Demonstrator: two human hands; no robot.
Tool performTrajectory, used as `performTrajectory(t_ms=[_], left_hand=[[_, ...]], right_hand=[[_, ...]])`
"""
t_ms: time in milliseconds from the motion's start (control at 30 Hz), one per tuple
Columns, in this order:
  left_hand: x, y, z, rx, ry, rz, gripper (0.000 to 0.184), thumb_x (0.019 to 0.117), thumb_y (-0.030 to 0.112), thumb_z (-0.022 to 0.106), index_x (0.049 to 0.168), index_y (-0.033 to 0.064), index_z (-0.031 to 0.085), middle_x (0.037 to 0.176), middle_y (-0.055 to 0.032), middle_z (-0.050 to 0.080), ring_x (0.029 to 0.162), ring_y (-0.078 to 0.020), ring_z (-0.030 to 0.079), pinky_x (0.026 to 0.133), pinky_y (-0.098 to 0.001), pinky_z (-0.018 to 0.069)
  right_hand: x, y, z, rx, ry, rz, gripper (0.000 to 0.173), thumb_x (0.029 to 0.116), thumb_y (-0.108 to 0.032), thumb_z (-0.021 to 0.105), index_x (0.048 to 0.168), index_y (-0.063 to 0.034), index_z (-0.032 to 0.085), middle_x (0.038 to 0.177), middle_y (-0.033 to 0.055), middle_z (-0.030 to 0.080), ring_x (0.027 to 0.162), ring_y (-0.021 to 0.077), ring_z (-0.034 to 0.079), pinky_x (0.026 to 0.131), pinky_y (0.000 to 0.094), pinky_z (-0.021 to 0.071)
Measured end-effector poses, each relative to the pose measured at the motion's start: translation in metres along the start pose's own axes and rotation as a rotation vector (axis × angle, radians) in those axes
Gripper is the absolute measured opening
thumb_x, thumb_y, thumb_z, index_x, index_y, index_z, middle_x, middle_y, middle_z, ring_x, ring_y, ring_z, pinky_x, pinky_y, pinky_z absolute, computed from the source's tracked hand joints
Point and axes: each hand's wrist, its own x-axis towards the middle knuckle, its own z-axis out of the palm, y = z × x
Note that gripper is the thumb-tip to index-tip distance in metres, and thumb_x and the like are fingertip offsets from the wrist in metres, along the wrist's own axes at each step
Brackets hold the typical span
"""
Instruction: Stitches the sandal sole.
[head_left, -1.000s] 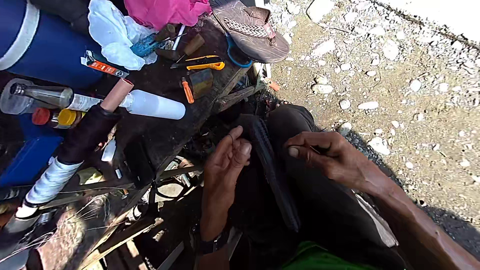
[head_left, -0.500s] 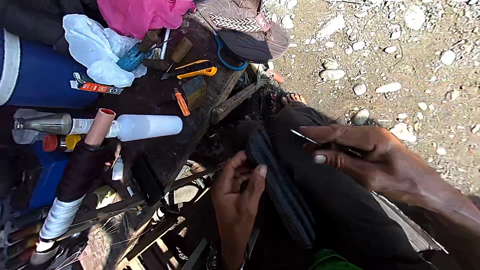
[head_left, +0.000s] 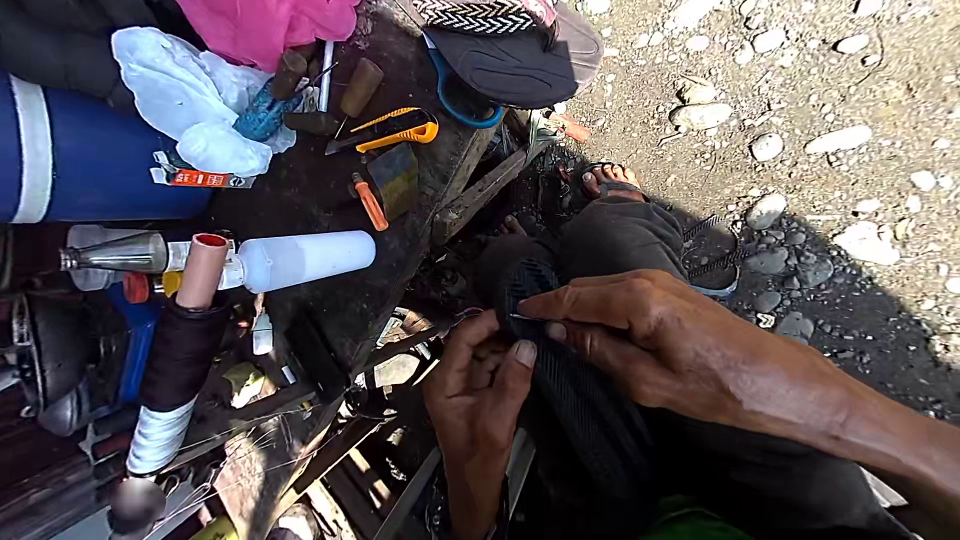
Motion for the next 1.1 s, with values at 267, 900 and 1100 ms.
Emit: performTrajectory(t_ms=[267, 900, 1100], left_hand=[[-0.001, -0.002, 0.001, 0.05, -0.005, 0.043, 0.026, 0.092, 0.005, 0.072, 0.117, -0.0026, 0.068, 0.106, -0.0093, 0.072, 0.09, -0.0152, 0.071, 0.081, -0.0294, 0.0614], [0.002, -0.001, 0.045, 0.221, 0.149, 0.173, 0.021, 0.0814, 0.006, 0.073, 0.099, -0.0044, 0.069, 0.086, -0.0055, 0.065, 0.075, -0.0104, 0.065, 0.065, -0.0237, 0.0587], [0.003, -0.003, 0.056, 0.217, 0.21, 0.185, 0.02, 0.0779, 0.006, 0.073, 0.094, -0.0053, 0.068, 0.082, -0.0054, 0.063, 0.07, -0.0076, 0.062, 0.06, -0.02, 0.0556]], right_hand=[[0.004, 0.003, -0.011, 0.01, -0.042, -0.032, 0.033, 0.106, -0.026, 0.047, 0.125, -0.0187, 0.074, 0.1, -0.0055, 0.073, 0.082, 0.0005, 0.065, 0.072, 0.0237, 0.0544], [0.04, -0.052, -0.074, -0.606, -0.412, 0.05, 0.026, 0.0987, -0.032, 0.051, 0.106, -0.0346, 0.076, 0.077, -0.0153, 0.065, 0.067, -0.0006, 0.06, 0.055, 0.0286, 0.048], [0.047, -0.062, -0.073, -0.697, -0.45, 0.071, 0.022, 0.0966, -0.032, 0.054, 0.099, -0.0351, 0.076, 0.073, -0.0159, 0.063, 0.064, 0.0, 0.059, 0.052, 0.0297, 0.0462]])
